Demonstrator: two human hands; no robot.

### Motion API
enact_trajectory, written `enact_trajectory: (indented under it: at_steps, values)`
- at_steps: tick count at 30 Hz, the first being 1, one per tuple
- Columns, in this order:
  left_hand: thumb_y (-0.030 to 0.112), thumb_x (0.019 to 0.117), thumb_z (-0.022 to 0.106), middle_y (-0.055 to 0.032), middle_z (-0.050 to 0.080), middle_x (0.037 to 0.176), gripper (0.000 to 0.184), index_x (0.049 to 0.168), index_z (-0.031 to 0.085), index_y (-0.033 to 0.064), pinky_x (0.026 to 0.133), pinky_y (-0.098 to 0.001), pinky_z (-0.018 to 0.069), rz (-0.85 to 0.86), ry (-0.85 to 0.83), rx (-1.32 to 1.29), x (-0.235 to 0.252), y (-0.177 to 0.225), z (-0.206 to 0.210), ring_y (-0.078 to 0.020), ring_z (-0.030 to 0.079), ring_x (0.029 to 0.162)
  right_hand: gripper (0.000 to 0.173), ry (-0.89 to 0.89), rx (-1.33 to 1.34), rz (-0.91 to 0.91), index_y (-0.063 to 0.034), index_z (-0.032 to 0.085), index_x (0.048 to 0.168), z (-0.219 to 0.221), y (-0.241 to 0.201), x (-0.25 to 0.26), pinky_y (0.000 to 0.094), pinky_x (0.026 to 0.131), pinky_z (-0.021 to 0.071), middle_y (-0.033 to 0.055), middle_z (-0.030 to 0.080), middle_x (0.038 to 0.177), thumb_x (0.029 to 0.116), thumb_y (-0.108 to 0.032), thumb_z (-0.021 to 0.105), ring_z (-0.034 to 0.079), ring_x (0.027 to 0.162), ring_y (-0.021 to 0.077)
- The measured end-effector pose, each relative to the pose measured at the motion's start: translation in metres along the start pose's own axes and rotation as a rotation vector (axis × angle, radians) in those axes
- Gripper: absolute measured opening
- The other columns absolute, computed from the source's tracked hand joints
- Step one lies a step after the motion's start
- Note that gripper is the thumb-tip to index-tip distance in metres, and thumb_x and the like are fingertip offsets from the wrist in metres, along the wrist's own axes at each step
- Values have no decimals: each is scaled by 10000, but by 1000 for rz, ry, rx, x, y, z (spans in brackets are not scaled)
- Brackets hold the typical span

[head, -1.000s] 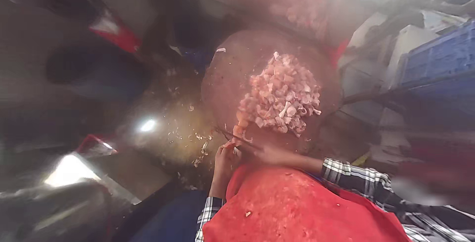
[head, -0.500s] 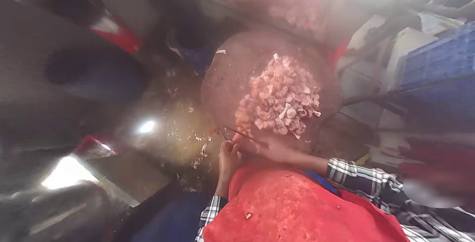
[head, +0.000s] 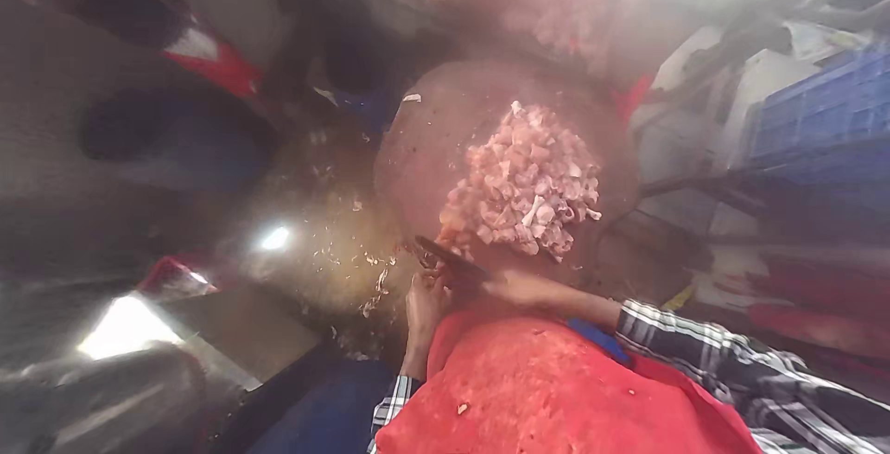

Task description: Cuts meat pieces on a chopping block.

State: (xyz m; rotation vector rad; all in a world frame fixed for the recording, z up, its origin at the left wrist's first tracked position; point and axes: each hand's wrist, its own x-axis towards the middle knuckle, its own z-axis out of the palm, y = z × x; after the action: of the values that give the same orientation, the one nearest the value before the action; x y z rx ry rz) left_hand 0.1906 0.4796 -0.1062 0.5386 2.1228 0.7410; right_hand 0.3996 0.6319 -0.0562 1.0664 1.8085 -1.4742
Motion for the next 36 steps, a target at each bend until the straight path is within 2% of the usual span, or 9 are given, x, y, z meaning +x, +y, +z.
enact_trajectory:
  at_steps: [7, 10, 14, 20, 24, 26, 29, 33, 36]
  values:
    - [162, 1020, 610, -165, 712, 1218, 484, 1455, 478, -2, 860, -433, 640, 173, -105, -574, -30, 25, -14, -263, 742, 1001, 458, 104, 108, -181, -89, 643, 1176, 7, -19, -17, 495, 753, 532, 110, 629, 883, 1062, -493, 462, 623, 789, 235]
    - [348, 928, 735, -137, 378, 1626, 882, 1623, 260, 84, 1139, -390, 476, 266, -294, -274, -40, 24, -5, -199, 486, 1422, 517, -68, 165, -116, -31, 651, 1175, 19, 0, 11, 546, 810, 527, 159, 660, 941, 1062, -499, 464, 650, 864, 277]
    - [529, 898, 722, -187, 31, 1719, 1017, 1652, 183, 110, 1236, -444, 334, 441, -455, -12, -17, 40, 46, -272, 167, 1581, 556, 95, 313, -19, -35, 638, 1221, 5, 29, 7, 547, 870, 525, 169, 668, 1019, 1042, -540, 488, 655, 944, 291]
    - [531, 936, 675, -206, 77, 1711, 977, 1653, 170, 101, 1264, -484, 258, 667, -635, 102, 37, 146, 92, -312, 146, 1582, 555, 280, 500, -29, -74, 621, 1196, -82, 60, -34, 399, 653, 506, 74, 596, 859, 1044, -584, 463, 562, 691, 176]
    - [332, 1011, 615, -48, 516, 1540, 524, 1489, 536, 134, 1141, -417, 471, 656, -596, -107, 41, 183, 54, -178, 519, 1388, 448, 306, 783, -174, -139, 613, 1045, -128, 68, -83, 283, 475, 434, -22, 485, 668, 1049, -560, 462, 454, 502, 101]
    - [214, 1045, 548, -97, 635, 1383, 391, 1393, 591, 41, 1092, -413, 506, 606, -367, -224, 53, 174, 40, -196, 611, 1268, 460, 514, 631, -124, -139, 622, 1161, -166, 83, -100, 338, 555, 496, 18, 558, 763, 1033, -563, 495, 529, 587, 134]
    - [234, 1072, 504, -85, 666, 1327, 341, 1332, 640, 59, 1067, -421, 505, 475, 13, -157, 83, 143, 34, -175, 626, 1230, 569, 859, 179, 88, -128, 639, 1311, -228, 125, -86, 566, 915, 543, 149, 708, 1116, 996, -592, 546, 688, 1026, 303]
    - [257, 1064, 539, -94, 661, 1343, 353, 1358, 625, 81, 1076, -477, 493, 381, 140, -64, 109, 140, 39, -212, 624, 1247, 540, 1092, -85, 268, -76, 595, 1358, -283, 172, -33, 601, 942, 531, 177, 685, 1243, 976, -457, 618, 669, 1145, 372]
    - [341, 1062, 524, -164, 461, 1561, 532, 1508, 472, 56, 1187, -494, 381, 382, 158, -37, 135, 152, 42, -281, 444, 1446, 527, 1090, -111, 226, -22, 566, 1377, -298, 185, -4, 601, 1024, 481, 224, 621, 1336, 984, -369, 620, 590, 1260, 406]
